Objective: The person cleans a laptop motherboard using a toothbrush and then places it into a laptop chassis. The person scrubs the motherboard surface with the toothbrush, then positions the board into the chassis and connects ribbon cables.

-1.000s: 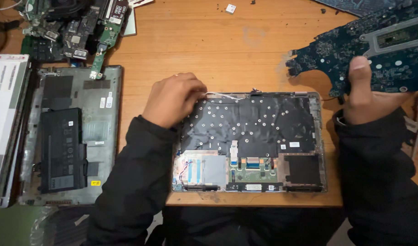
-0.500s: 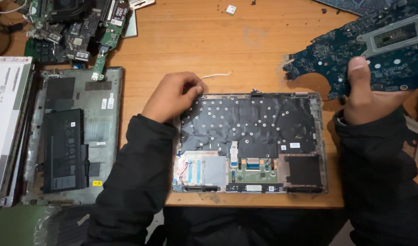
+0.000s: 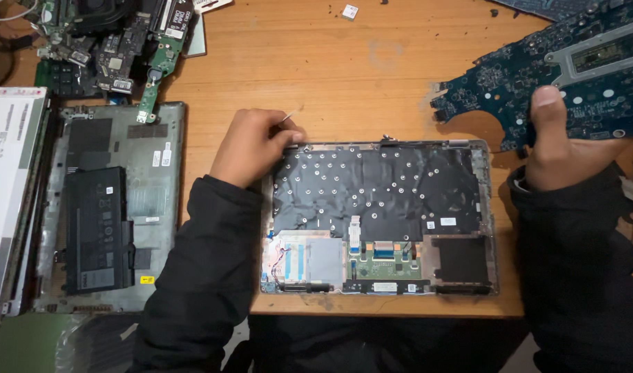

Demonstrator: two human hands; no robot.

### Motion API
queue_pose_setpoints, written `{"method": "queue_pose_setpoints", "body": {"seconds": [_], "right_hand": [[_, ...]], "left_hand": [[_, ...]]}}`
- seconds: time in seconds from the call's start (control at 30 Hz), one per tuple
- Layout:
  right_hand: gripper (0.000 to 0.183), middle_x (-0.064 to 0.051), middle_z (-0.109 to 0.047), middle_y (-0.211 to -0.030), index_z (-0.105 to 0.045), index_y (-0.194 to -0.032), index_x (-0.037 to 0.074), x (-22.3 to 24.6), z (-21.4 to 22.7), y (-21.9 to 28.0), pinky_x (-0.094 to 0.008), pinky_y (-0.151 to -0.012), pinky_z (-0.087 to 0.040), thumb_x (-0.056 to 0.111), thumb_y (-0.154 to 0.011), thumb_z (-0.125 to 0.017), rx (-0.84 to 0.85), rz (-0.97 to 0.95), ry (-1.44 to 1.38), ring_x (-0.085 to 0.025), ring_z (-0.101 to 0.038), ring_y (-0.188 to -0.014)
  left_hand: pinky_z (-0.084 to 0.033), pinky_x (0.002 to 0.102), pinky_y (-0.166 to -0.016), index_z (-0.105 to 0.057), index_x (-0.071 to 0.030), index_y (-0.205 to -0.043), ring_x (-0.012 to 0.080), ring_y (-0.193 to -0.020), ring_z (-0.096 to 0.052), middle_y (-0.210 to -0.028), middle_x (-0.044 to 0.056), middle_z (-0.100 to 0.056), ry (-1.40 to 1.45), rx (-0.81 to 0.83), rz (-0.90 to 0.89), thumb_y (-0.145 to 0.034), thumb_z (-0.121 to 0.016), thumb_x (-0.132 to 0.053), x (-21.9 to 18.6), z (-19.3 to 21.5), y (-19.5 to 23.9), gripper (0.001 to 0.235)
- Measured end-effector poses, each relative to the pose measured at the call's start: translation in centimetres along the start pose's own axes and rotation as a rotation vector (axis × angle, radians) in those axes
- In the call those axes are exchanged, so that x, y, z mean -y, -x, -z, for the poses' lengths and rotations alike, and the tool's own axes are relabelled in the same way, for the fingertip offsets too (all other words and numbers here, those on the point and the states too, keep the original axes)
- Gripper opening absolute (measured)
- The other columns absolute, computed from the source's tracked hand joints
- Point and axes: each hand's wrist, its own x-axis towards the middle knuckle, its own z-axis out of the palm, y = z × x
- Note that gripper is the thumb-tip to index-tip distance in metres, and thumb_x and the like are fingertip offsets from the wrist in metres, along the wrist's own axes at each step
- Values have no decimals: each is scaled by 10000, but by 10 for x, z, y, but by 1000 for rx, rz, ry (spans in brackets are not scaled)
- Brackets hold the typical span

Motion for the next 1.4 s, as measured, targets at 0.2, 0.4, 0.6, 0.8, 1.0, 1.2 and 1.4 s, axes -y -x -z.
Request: {"method": "queue_pose_setpoints", "body": {"seconds": [0.2,0.4,0.6,0.8,1.0,1.2,1.4], "right_hand": [[581,-191,-540,-1486,-338,-1610,-39,14,6,1,-332,-1183,-468,-21,-1146,-688,88,-44,13,-272,-597,-1323],[534,-179,-576,-1421,-368,-1578,-59,29,4,-8,-315,-1158,-504,-3,-1147,-680,126,-51,23,-248,-620,-1254],[450,-201,-632,-1341,-428,-1500,-81,31,-4,-13,-327,-1063,-567,-41,-1155,-715,88,37,1,-245,-674,-1167],[257,-177,-756,-1178,-673,-1192,-106,9,5,-28,-262,-929,-620,-5,-966,-604,250,742,1046,-210,-775,-1044],[193,-251,-766,-1134,-672,-1257,-134,-41,20,-12,-315,-886,-651,-23,-1110,-613,200,779,834,-288,-783,-1012],[201,-225,-760,-1142,-680,-1279,-100,-85,41,9,-272,-875,-646,12,-1115,-651,194,716,893,-250,-776,-1014],[152,-56,-786,-1086,-740,-1217,26,-103,39,9,-139,-736,-591,117,-1132,-653,37,882,1176,-61,-749,-885]], "left_hand": [[-583,306,-676,-708,41,-780,172,-731,-765,-813,111,-785,85,-15,159,-854,-716,-33,8,-3,-3,105],[-576,299,-658,-682,44,-732,174,-720,-770,-797,125,-782,20,-42,174,-850,-718,-37,19,-10,-4,148],[-543,305,-594,-699,25,-772,158,-616,-704,-704,118,-742,64,-115,246,-807,-811,-91,22,-13,-4,165],[-532,287,-569,-696,8,-729,136,-594,-684,-672,83,-721,141,-129,224,-755,-897,-127,25,-9,-8,243],[-547,281,-542,-582,-8,-635,123,-587,-693,-646,76,-710,189,-173,241,-754,-865,-81,13,-19,-7,315],[-512,284,-521,-599,-8,-671,148,-567,-691,-632,96,-686,89,-228,77,-816,-871,-111,-1,-11,0,325],[-425,275,-519,-632,-1,-732,125,-552,-579,-620,55,-622,-27,-230,-21,-844,-906,-138,-11,16,10,326]]}}
